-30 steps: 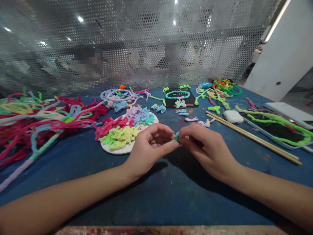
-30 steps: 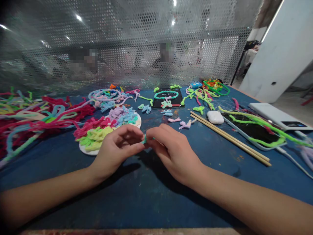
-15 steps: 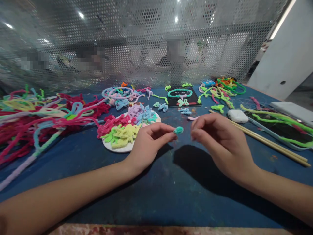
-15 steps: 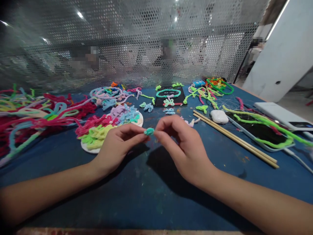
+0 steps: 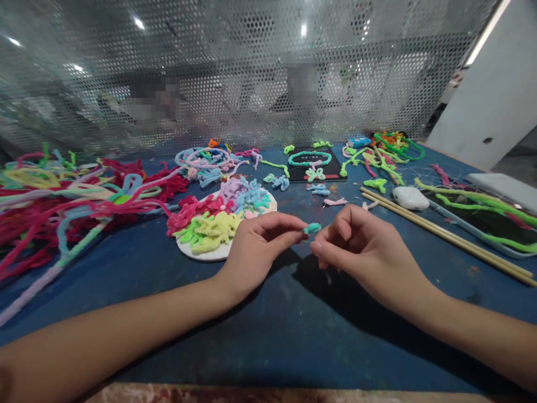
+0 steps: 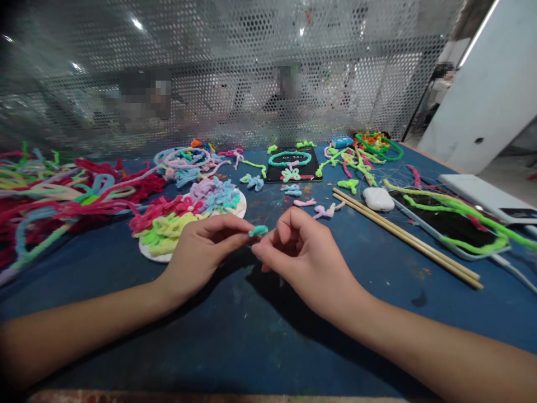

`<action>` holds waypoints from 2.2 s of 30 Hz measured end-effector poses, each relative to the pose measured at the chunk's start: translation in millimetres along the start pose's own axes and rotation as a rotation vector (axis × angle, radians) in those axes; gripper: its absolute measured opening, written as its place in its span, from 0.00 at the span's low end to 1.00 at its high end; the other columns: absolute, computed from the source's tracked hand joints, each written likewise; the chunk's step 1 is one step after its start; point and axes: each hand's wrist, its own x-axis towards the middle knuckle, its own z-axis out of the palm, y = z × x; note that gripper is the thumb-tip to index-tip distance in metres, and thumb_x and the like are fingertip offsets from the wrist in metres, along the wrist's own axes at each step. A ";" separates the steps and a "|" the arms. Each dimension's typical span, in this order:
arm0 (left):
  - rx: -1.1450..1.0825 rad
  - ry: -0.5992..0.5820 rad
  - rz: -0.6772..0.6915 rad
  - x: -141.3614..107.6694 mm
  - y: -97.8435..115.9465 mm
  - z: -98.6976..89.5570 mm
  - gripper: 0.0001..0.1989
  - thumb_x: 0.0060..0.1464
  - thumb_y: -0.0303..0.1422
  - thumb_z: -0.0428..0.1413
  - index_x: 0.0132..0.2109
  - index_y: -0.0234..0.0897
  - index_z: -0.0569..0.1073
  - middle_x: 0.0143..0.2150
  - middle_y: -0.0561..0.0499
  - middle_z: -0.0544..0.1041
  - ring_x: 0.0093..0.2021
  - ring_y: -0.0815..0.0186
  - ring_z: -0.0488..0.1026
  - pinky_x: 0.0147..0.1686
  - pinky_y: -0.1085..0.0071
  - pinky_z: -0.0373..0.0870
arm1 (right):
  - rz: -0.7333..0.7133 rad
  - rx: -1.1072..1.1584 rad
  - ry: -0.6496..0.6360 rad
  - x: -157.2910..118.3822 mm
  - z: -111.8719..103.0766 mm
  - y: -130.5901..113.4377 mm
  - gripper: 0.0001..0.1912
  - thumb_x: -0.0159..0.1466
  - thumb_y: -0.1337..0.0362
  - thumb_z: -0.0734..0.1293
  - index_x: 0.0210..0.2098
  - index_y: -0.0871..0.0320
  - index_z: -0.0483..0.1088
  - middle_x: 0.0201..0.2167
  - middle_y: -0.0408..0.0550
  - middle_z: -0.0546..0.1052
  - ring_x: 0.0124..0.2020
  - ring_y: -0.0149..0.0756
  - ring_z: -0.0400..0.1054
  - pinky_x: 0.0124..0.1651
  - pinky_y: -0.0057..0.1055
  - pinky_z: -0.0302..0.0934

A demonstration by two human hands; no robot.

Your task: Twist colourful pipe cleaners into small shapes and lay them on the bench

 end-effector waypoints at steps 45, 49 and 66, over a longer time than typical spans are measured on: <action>0.510 -0.156 0.147 -9.3 7.9 -4.6 0.07 0.58 0.34 0.55 0.34 0.36 0.74 0.34 0.52 0.76 0.36 0.67 0.72 0.38 0.72 0.67 | -0.345 -0.684 -0.047 -4.4 -6.3 -1.2 0.02 0.62 0.68 0.67 0.33 0.56 0.70 0.25 0.40 0.76 0.25 0.26 0.69 0.27 0.21 0.60; 0.359 -0.118 0.278 -12.7 7.3 -1.9 0.06 0.62 0.32 0.51 0.36 0.38 0.69 0.36 0.51 0.74 0.42 0.66 0.71 0.45 0.69 0.65 | -0.360 -0.769 -0.071 -1.1 -8.3 -3.1 0.05 0.62 0.69 0.67 0.29 0.57 0.69 0.23 0.40 0.74 0.23 0.27 0.66 0.26 0.22 0.58; 0.578 -0.515 0.373 -20.3 21.5 -5.9 0.16 0.64 0.36 0.46 0.36 0.40 0.77 0.48 0.45 0.74 0.50 0.59 0.68 0.52 0.67 0.63 | -0.525 -0.886 0.218 9.2 -34.0 -11.9 0.04 0.61 0.68 0.68 0.29 0.56 0.71 0.24 0.43 0.76 0.24 0.33 0.69 0.28 0.29 0.62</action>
